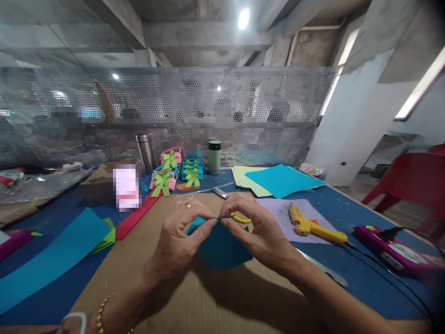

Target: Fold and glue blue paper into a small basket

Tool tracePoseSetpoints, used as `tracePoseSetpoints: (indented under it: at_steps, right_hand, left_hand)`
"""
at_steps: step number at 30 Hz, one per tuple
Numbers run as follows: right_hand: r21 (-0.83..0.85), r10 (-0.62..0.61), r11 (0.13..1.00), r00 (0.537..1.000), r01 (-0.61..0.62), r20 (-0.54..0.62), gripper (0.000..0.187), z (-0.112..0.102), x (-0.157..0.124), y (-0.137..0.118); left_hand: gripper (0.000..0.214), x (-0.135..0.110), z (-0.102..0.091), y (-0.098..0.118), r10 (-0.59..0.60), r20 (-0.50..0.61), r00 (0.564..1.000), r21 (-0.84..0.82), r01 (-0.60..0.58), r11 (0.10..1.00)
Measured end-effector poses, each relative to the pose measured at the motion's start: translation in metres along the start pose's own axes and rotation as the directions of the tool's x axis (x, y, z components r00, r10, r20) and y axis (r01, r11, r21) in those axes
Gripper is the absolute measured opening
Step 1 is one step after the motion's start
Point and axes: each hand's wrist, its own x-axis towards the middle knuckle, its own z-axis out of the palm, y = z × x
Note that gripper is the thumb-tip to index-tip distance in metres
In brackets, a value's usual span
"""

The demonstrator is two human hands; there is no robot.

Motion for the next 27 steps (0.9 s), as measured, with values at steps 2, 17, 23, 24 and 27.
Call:
tracePoseSetpoints:
  at_steps: [2, 17, 23, 24, 27]
  right_hand:
    - [-0.081, -0.02, 0.997, 0.997, 0.014, -0.068, 0.017, -0.005, 0.0, -0.002]
    - [0.403, 0.324, 0.824, 0.914, -0.399, 0.242, 0.036, 0.022, -0.009, -0.011]
    - [0.472, 0.406, 0.76, 0.894, -0.447, 0.191, 0.044, 0.02, -0.009, 0.007]
    - [0.474, 0.423, 0.75, 0.886, -0.461, 0.191, 0.045, 0.019, -0.009, 0.011]
    - [0.508, 0.474, 0.702, 0.86, -0.499, 0.19, 0.042, 0.017, -0.009, 0.023]
  left_hand:
    - [0.006, 0.003, -0.003, 0.001, -0.006, -0.073, 0.997, 0.053, 0.01, 0.999]
    - [0.024, -0.01, 0.009, -0.001, 0.541, 0.064, 0.839, 0.674, -0.436, 0.596]
    - [0.026, -0.009, 0.013, 0.002, 0.474, 0.09, 0.876, 0.54, -0.443, 0.716]
    - [0.028, -0.009, 0.011, 0.003, 0.481, 0.092, 0.872, 0.509, -0.457, 0.729]
    - [0.031, -0.003, -0.002, 0.002, 0.501, -0.009, 0.866, 0.499, -0.43, 0.752]
